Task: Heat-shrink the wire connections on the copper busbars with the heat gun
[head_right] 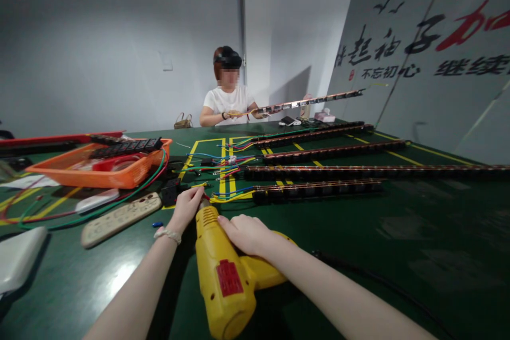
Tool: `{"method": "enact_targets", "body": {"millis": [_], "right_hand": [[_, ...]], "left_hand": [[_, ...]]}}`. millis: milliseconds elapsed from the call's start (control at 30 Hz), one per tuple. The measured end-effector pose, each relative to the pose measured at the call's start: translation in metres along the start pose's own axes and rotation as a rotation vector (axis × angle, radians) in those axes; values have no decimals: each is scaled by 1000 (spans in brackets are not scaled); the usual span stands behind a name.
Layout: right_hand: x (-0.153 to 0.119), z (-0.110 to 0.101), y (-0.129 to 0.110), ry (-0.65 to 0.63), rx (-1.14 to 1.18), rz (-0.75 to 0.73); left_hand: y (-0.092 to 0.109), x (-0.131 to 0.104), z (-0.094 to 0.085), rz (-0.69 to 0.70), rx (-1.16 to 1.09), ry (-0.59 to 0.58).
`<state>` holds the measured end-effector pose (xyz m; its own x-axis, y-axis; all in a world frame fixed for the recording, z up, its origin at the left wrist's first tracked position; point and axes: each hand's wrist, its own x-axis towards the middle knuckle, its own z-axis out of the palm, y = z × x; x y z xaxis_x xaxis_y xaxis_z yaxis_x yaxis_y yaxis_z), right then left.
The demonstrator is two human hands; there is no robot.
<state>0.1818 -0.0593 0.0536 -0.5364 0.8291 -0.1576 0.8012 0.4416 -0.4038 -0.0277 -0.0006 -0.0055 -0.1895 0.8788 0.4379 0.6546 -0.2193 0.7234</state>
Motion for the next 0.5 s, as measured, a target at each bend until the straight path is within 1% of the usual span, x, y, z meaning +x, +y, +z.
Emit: {"method": "enact_targets", "body": {"millis": [200,267,333,500], "right_hand": [[-11,-5,18,-16,22,46],[-16,-9,26,-15,48,107],[-22,-13,35,-10,96,206],[-35,-17,65,100,125,283]], "left_hand": [[-1,-1,3,-8,22,-23],[-1,-1,3,-12,47,-47],[1,-1,2,-19,78,-70],[9,-4,0,22,196,-133]]}}
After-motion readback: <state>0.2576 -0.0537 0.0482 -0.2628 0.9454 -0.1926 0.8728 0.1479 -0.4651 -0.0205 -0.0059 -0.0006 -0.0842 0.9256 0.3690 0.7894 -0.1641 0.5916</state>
